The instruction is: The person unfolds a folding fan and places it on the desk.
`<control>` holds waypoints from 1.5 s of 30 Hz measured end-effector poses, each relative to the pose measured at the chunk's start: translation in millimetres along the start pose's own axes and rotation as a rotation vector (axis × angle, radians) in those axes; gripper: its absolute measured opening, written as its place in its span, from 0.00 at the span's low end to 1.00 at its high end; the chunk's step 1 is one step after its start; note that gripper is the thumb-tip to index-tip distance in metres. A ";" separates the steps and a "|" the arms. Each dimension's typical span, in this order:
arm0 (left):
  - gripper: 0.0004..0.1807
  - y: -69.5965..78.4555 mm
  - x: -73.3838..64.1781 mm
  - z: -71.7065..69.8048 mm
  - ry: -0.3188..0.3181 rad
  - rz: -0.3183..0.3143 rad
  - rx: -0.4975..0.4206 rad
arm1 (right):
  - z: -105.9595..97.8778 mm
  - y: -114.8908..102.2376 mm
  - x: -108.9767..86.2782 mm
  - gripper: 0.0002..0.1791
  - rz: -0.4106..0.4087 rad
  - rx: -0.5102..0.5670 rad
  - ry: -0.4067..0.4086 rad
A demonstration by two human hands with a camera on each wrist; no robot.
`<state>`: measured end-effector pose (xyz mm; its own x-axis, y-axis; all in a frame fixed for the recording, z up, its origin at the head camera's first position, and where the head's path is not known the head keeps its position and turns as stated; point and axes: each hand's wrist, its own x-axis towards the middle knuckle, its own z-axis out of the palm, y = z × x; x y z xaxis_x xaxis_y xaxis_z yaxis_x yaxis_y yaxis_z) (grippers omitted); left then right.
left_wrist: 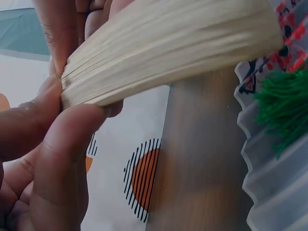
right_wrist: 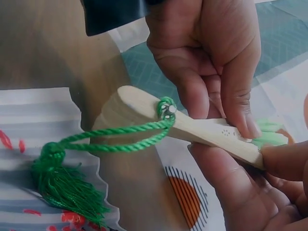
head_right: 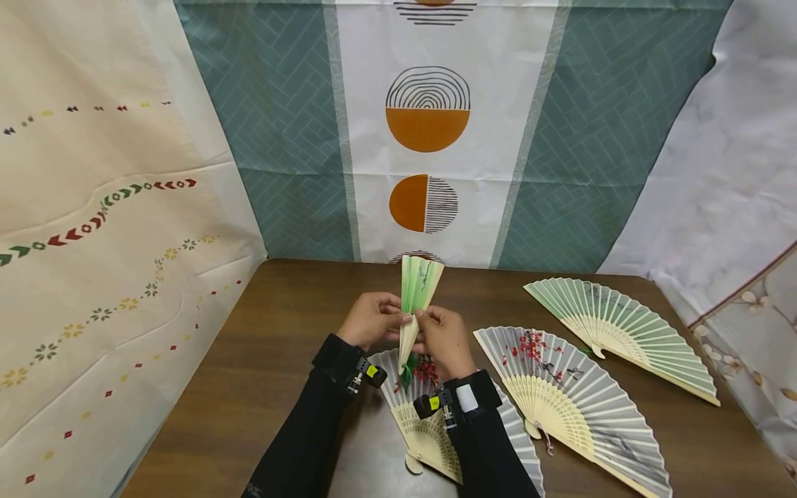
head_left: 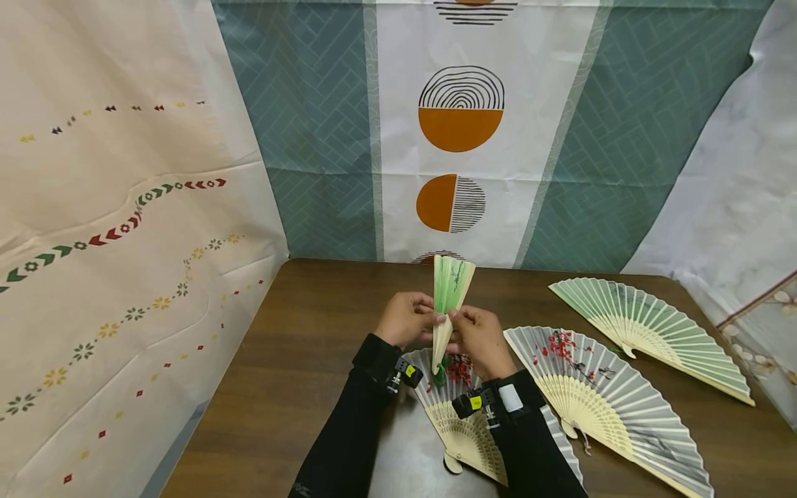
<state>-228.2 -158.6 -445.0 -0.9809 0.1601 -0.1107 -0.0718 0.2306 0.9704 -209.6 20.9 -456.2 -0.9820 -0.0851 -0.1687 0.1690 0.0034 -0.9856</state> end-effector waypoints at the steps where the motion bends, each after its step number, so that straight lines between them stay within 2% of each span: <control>1: 0.11 -0.7 0.4 0.5 0.001 0.003 -0.013 | -0.2 0.4 0.4 0.19 -0.001 0.005 0.009; 9: 0.05 -1.8 2.6 -0.6 0.031 0.000 -0.174 | -2.0 -1.4 0.2 0.18 0.002 0.093 0.104; 15: 0.04 -2.9 4.6 -3.6 0.060 0.038 -0.261 | -5.3 -5.4 -1.8 0.20 -0.004 0.158 0.146; 19: 0.09 -3.3 4.5 -4.5 0.078 0.031 -0.287 | -6.6 -6.0 -2.5 0.20 -0.011 0.173 0.165; 24: 0.10 -3.0 3.1 -5.7 0.095 0.027 -0.318 | -5.9 -5.2 -1.9 0.19 -0.020 0.213 0.186; 36: 0.06 -1.2 1.5 -8.9 0.144 0.013 -0.387 | -4.3 -4.7 -2.8 0.20 -0.040 0.265 0.216; 39: 0.01 -0.4 1.6 -8.5 0.159 0.012 -0.410 | -3.9 -4.7 -2.7 0.19 -0.049 0.285 0.230; 43: 0.05 0.1 2.3 -7.4 0.174 0.016 -0.444 | -3.5 -5.3 -2.6 0.19 -0.069 0.327 0.257; 45: 0.03 -0.2 3.1 -6.9 0.184 0.021 -0.463 | -3.5 -5.1 -2.0 0.19 -0.077 0.347 0.262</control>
<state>-232.5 -164.8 -444.0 -0.9956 -0.0215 -0.0908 -0.0835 -0.2281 0.9700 -208.8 24.5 -450.9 -0.9735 0.1840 -0.1362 0.0690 -0.3315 -0.9409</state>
